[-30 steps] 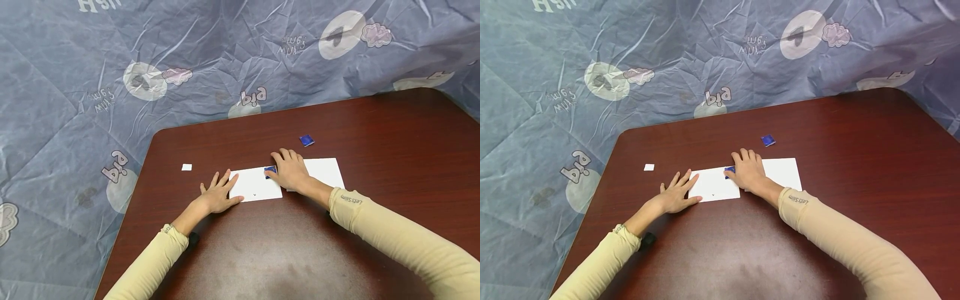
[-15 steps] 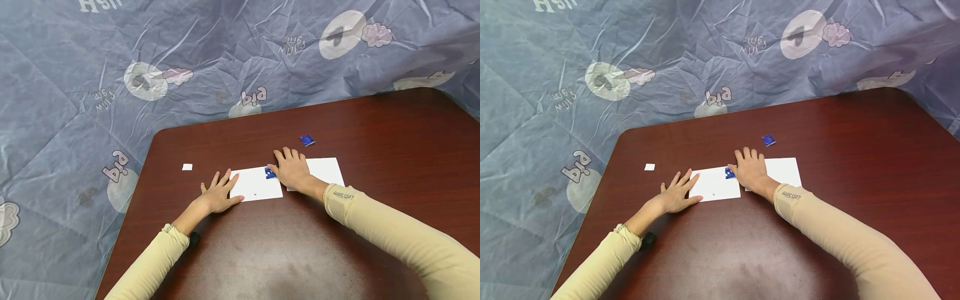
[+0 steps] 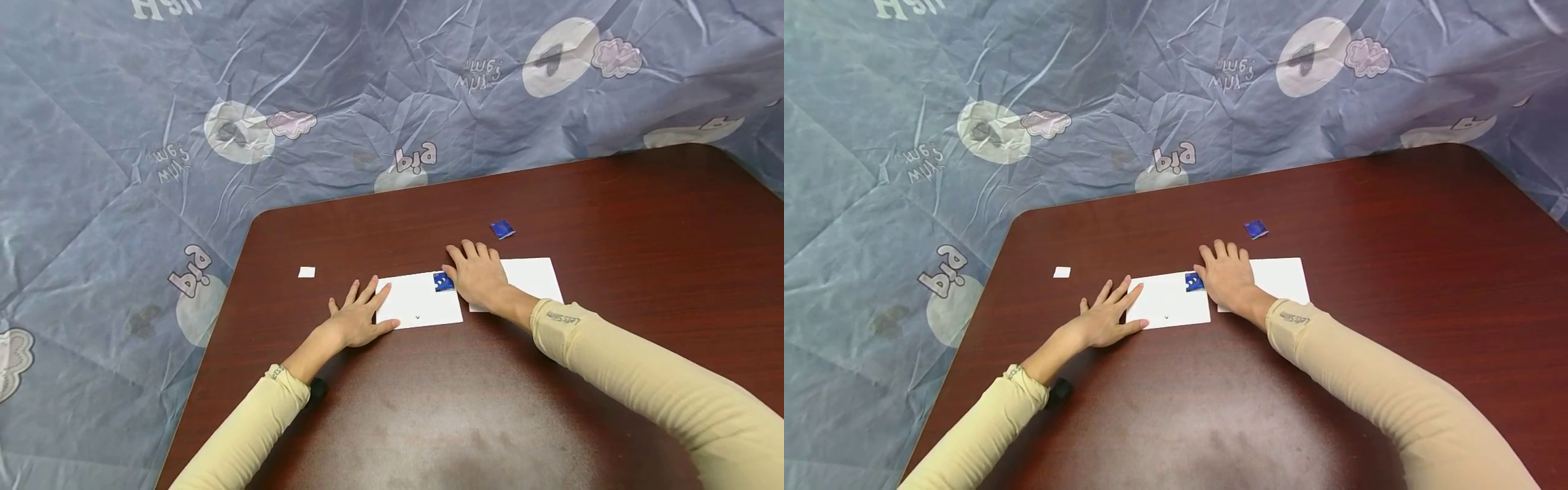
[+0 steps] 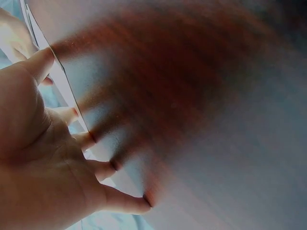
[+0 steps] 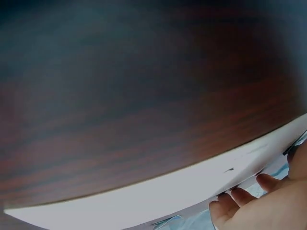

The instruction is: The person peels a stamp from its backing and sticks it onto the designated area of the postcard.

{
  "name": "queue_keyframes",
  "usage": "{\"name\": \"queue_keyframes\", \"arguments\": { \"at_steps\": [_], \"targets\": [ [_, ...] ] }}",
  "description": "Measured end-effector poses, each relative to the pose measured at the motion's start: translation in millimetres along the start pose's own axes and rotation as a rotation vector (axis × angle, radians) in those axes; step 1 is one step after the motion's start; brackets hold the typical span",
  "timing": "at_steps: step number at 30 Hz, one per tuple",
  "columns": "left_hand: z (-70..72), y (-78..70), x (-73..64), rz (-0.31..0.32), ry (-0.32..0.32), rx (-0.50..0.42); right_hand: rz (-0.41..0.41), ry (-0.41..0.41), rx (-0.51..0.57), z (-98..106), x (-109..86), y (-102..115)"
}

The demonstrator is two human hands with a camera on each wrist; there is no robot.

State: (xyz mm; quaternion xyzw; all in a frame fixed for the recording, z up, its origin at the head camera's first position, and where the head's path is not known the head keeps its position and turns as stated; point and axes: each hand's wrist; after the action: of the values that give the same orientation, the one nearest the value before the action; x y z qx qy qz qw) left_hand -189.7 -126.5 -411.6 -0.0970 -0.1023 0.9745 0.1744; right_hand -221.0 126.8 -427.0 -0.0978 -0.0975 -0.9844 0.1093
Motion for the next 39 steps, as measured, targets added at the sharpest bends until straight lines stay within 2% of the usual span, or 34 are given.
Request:
{"name": "queue_keyframes", "arguments": {
  "at_steps": [12,30,35,37,39],
  "targets": [
    [6.8,-1.2,0.1,0.005,0.003,0.015,0.089,-0.023,-0.003,3.5,-2.9,-13.3],
    [5.8,0.2,-1.5,0.006,-0.001,0.017,0.15,0.022,0.087,5.2,-3.9,-21.5],
    [4.0,-1.9,-2.6,0.004,-0.013,0.007,0.139,-0.046,0.152,8.0,-11.1,-25.3],
    [3.7,-2.9,-4.0,-0.006,-0.008,-0.004,0.103,-0.092,0.164,12.1,-21.4,-26.1],
    [4.4,-3.0,-5.5,-0.016,-0.001,-0.008,0.055,-0.103,0.152,18.6,-35.8,-25.9]
  ]
}}
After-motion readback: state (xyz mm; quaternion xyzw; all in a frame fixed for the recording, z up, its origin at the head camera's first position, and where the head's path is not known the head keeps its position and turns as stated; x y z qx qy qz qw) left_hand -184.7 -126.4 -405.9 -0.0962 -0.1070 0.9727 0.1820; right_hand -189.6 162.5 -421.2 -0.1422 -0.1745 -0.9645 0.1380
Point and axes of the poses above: each hand's wrist, its own x-axis towards the middle knuckle, its own z-axis out of the back of the hand, y = z × x, and after that the axes turned 15 degrees about -y, right-handed
